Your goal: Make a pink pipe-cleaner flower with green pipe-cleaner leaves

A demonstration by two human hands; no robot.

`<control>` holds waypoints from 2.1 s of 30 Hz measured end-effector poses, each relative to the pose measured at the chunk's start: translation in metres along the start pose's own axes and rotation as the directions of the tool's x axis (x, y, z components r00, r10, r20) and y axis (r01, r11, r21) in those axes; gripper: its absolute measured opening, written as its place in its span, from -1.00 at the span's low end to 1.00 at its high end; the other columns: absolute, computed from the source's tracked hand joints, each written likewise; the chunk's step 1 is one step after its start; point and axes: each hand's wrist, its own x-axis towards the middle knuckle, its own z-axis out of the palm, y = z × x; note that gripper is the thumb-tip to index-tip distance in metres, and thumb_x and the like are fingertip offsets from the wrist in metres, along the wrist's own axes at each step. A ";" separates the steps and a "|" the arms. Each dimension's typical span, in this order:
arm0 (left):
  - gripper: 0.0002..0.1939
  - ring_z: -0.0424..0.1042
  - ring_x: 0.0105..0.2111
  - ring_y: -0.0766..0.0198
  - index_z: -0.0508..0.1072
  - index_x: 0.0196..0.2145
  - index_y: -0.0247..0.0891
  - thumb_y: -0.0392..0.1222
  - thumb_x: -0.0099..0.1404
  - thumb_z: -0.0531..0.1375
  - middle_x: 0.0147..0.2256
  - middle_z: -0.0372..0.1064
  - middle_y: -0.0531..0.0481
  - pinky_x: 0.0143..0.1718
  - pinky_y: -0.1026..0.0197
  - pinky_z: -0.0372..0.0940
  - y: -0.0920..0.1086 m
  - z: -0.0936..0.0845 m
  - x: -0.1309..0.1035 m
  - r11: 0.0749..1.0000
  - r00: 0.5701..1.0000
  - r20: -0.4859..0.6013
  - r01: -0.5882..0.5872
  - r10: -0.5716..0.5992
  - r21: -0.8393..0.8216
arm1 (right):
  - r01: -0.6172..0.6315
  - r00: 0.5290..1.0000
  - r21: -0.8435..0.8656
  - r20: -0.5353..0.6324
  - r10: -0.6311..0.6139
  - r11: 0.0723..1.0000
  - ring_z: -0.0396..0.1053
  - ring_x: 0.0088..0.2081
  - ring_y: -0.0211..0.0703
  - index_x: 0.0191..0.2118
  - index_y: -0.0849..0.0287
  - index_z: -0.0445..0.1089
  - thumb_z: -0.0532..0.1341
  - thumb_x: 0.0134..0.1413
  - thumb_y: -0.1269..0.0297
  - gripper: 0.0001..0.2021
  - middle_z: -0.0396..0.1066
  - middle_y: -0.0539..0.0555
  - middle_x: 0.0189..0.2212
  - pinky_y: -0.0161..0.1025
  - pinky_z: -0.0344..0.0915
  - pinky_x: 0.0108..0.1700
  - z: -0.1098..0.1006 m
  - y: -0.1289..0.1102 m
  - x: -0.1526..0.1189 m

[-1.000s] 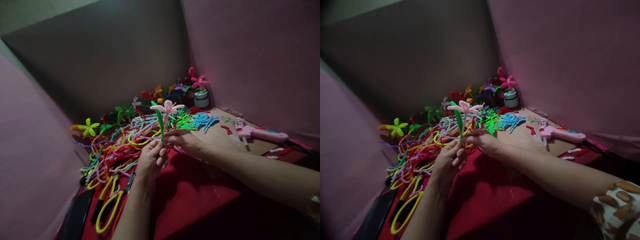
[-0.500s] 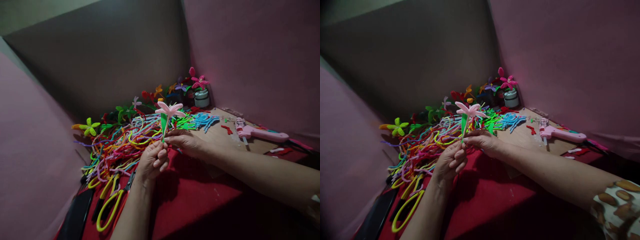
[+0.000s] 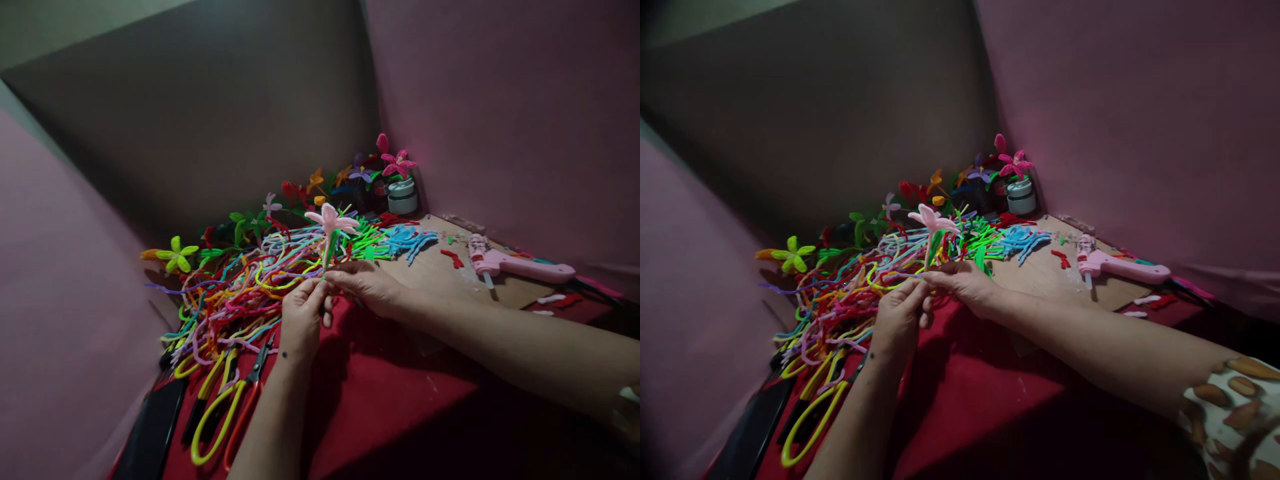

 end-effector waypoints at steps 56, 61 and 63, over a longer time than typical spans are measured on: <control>-0.79 -0.01 -0.81 0.57 0.28 -0.52 -0.33 -0.14 0.14 0.16 -0.71 0.14 0.18 -0.75 0.43 -0.05 0.002 -0.004 0.002 0.935 0.975 0.151 0.202 -0.164 -0.290 | -0.133 0.988 -0.057 -0.091 0.127 0.989 0.23 -0.60 -0.37 -0.48 0.36 0.40 0.29 -0.24 0.39 -0.87 0.34 0.02 -0.61 -0.36 0.10 -0.52 0.000 -0.020 -0.003; -0.73 0.03 -0.82 0.56 0.28 -0.56 -0.34 -0.08 0.11 0.18 -0.71 0.15 0.16 -0.78 0.42 -0.09 0.000 -0.006 0.003 0.981 0.988 0.097 0.130 -0.117 -0.142 | -0.130 0.990 0.018 0.058 0.129 0.991 0.22 -0.57 -0.37 -0.45 0.35 0.41 0.30 -0.27 0.38 -0.84 0.35 0.03 -0.58 -0.36 0.12 -0.50 -0.008 -0.010 0.000; -0.74 0.05 -0.82 0.55 0.32 -0.54 -0.35 -0.08 0.10 0.18 -0.72 0.15 0.16 -0.79 0.42 -0.10 -0.001 -0.007 0.003 0.988 0.992 0.069 0.116 -0.109 -0.102 | -0.131 0.991 0.088 0.037 0.128 0.988 0.23 -0.57 -0.37 -0.46 0.34 0.40 0.31 -0.26 0.36 -0.84 0.36 0.04 -0.56 -0.36 0.13 -0.50 -0.009 -0.005 0.002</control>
